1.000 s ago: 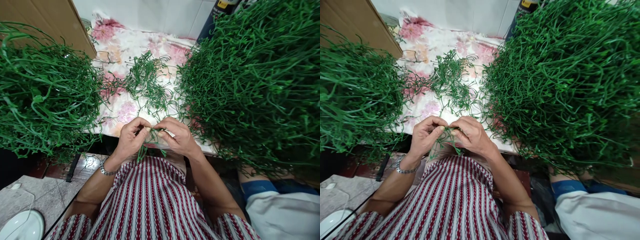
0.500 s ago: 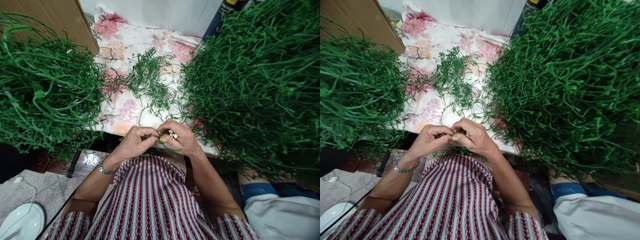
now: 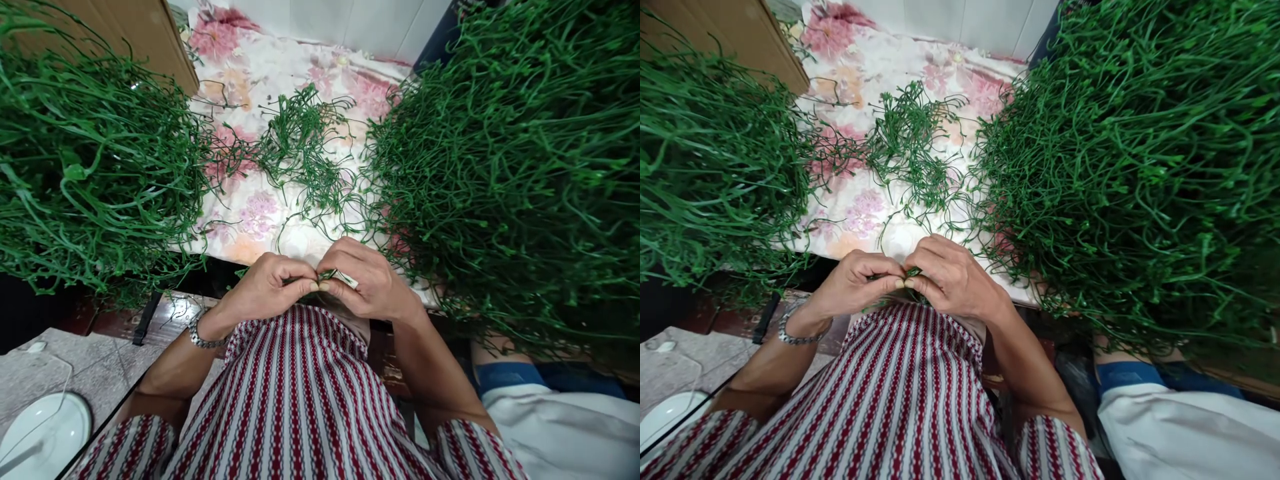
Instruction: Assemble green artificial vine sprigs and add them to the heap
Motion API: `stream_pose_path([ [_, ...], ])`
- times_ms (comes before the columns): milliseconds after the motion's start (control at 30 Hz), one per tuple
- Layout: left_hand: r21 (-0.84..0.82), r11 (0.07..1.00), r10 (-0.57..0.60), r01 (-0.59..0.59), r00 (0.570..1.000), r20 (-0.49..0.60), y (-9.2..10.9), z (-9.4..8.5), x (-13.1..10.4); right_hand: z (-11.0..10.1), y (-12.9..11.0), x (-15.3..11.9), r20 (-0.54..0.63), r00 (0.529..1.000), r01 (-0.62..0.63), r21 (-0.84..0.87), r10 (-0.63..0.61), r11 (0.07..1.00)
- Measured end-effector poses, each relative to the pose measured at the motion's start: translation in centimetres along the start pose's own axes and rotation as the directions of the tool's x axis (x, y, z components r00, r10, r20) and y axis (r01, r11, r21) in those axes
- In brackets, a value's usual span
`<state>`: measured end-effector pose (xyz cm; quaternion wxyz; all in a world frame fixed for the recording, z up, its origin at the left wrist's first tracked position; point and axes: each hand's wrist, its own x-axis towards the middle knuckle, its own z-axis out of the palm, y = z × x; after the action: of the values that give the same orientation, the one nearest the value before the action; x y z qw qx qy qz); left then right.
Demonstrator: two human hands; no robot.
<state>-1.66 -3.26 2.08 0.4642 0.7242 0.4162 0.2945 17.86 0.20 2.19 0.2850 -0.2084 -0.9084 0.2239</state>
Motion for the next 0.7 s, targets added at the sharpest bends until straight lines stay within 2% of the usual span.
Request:
stream_pose_path([
  [67,0.142,0.987,0.069,-0.073,0.997,0.033,-0.1,-0.1,-0.3,-0.3,-0.2,0.1,0.052,0.999,0.019,-0.04,-0.017,0.999],
  [167,0.345,0.909,0.209,-0.233,0.972,0.106,0.1,-0.4,-0.8,-0.7,-0.9,-0.1,0.131,0.99,0.058,-0.1,-0.045,0.993],
  [233,0.404,0.86,0.264,-0.312,0.949,0.172,0.4,-0.8,-1.3,-0.9,-1.5,-0.4,0.162,0.984,0.087,-0.12,-0.067,0.989],
  [333,0.42,0.832,0.285,-0.363,0.928,0.24,0.9,-1.1,-1.9,-1.4,-2.2,-1.0,0.177,0.98,0.11,-0.119,-0.088,0.987],
  [500,0.357,0.847,0.354,-0.393,0.919,0.173,1.4,-1.2,-1.8,-2.1,-2.5,-1.5,0.121,0.992,0.054,-0.053,-0.047,0.997],
  [600,0.35,0.849,0.356,-0.396,0.918,0.175,1.2,-1.4,-1.8,-2.8,-2.8,-2.0,0.109,0.994,0.025,0.026,-0.027,0.999],
  [633,0.35,0.855,0.351,-0.382,0.924,0.151,1.1,-1.7,-1.9,-3.3,-2.9,-2.4,0.088,0.996,-0.001,0.054,-0.003,0.999],
  [700,0.335,0.886,0.322,-0.319,0.945,0.048,0.9,-2.3,-2.2,-4.3,-3.0,-3.1,-0.053,0.995,-0.078,0.067,0.081,0.995],
])
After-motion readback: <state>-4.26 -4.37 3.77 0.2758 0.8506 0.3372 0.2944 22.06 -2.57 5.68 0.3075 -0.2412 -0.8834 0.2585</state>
